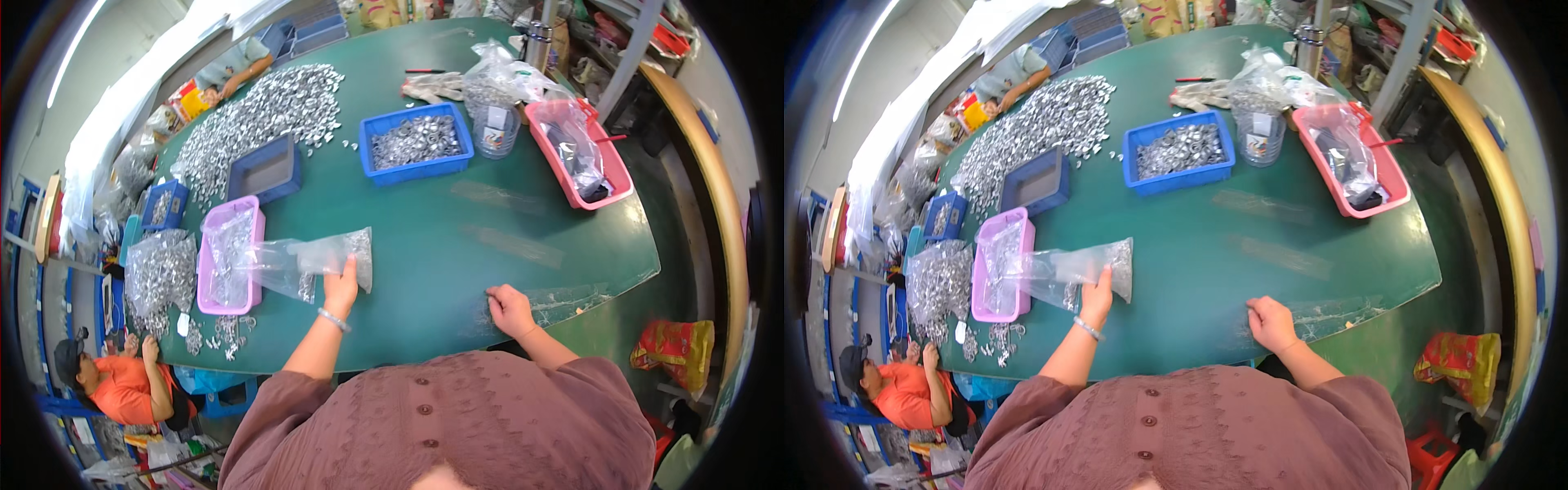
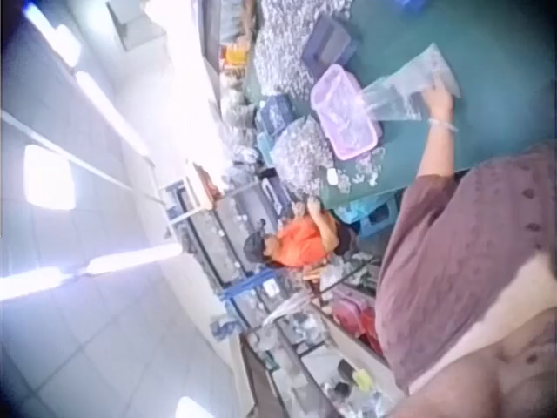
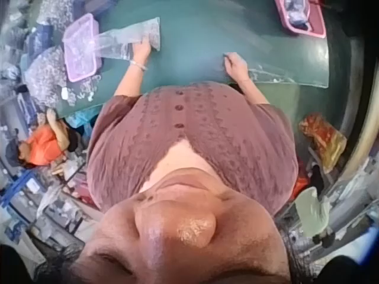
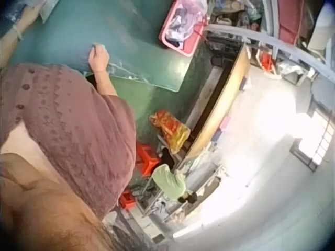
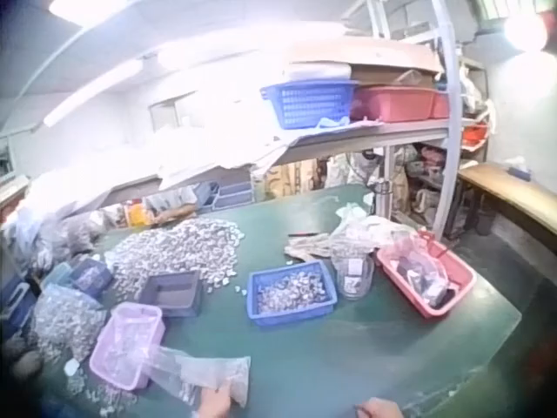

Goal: The person empties anchor charms from a plastic bag onto the table and arranges them into a line on the tabletop by hand.

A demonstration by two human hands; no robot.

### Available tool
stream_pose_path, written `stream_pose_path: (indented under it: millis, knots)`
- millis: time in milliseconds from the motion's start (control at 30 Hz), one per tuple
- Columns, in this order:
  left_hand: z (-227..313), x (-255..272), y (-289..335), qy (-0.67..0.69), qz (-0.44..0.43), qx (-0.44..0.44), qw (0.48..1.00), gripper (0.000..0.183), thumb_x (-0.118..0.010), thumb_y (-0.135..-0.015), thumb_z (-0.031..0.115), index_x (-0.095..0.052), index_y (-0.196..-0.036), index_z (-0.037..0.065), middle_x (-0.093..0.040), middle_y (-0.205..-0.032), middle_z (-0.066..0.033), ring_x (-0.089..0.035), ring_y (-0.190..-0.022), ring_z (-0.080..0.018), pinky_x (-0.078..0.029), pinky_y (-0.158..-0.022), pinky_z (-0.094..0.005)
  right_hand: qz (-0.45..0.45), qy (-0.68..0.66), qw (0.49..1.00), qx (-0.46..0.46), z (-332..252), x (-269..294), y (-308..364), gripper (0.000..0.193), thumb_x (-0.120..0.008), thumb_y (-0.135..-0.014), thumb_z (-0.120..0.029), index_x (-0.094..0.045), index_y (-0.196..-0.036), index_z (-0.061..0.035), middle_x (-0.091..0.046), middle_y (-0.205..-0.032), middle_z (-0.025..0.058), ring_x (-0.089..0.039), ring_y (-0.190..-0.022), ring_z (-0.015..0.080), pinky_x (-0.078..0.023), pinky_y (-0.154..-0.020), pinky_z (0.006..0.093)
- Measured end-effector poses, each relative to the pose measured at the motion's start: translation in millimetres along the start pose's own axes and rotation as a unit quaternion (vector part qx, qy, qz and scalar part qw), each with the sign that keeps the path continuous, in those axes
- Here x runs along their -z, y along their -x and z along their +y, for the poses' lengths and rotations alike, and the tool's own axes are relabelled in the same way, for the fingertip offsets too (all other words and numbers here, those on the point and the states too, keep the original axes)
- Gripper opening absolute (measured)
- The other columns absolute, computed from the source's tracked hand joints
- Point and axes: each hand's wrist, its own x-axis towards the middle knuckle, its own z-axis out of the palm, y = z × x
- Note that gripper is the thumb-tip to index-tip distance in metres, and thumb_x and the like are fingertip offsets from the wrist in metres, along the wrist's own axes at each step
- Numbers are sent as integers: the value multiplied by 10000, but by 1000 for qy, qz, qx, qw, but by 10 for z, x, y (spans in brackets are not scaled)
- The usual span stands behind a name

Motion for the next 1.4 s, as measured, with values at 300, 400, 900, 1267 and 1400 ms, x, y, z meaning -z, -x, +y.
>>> stream_pose_path:
  millis: [300, 400, 900, 1267, 1400]
  knots:
    - [142, 248, -4, 118, -4, 0, 993, 331, -428, -911, 218, -531, -1132, -5, -522, -1160, -117, -471, -1077, -205, -357, -906, -304, -59, -68, 996, -16, -199, 107, -452, 171, -578, -750, -111, -594, -901, -32, -586, -777, 146, -584, -676, 306, -472, -615, 368]
    - [227, 484, -60, 161, -168, 41, 972, 323, -470, -901, 241, -562, -1101, 5, -590, -1048, -62, -513, -1001, -152, -375, -885, -280, -132, -85, 987, 26, -606, 52, -896, 368, -612, -744, -136, -517, -1091, -59, -556, -973, 146, -574, -805, 316, -468, -689, 377]
    - [-321, 650, 337, 121, -44, -150, 980, 472, -590, -833, 251, -439, -1232, 51, -513, -1128, -87, -505, -961, -159, -398, -806, -290, -35, -102, 941, 319, -1800, -542, -1395, 71, -575, -760, -122, -553, -813, -81, -579, -725, 140, -558, -679, 347, -448, -590, 387]
    - [-255, 463, 733, 507, -199, 68, 836, 394, -494, -885, 182, -367, -1234, 50, -497, -1155, -79, -489, -1054, -191, -415, -877, -351, -103, -465, 870, 130, -1493, -495, -1182, 126, -554, -835, -79, -596, -926, -2, -594, -832, -3, -523, -770, 63, -418, -713, 221]
    - [-163, 427, 665, 365, -161, 26, 917, 285, -507, -863, 78, -440, -1138, 46, -530, -1059, -45, -509, -960, -126, -424, -820, -279, -123, -452, 883, 27, -987, -515, -1015, 175, -586, -810, -80, -613, -967, -7, -617, -879, 14, -540, -801, 75, -429, -726, 231]
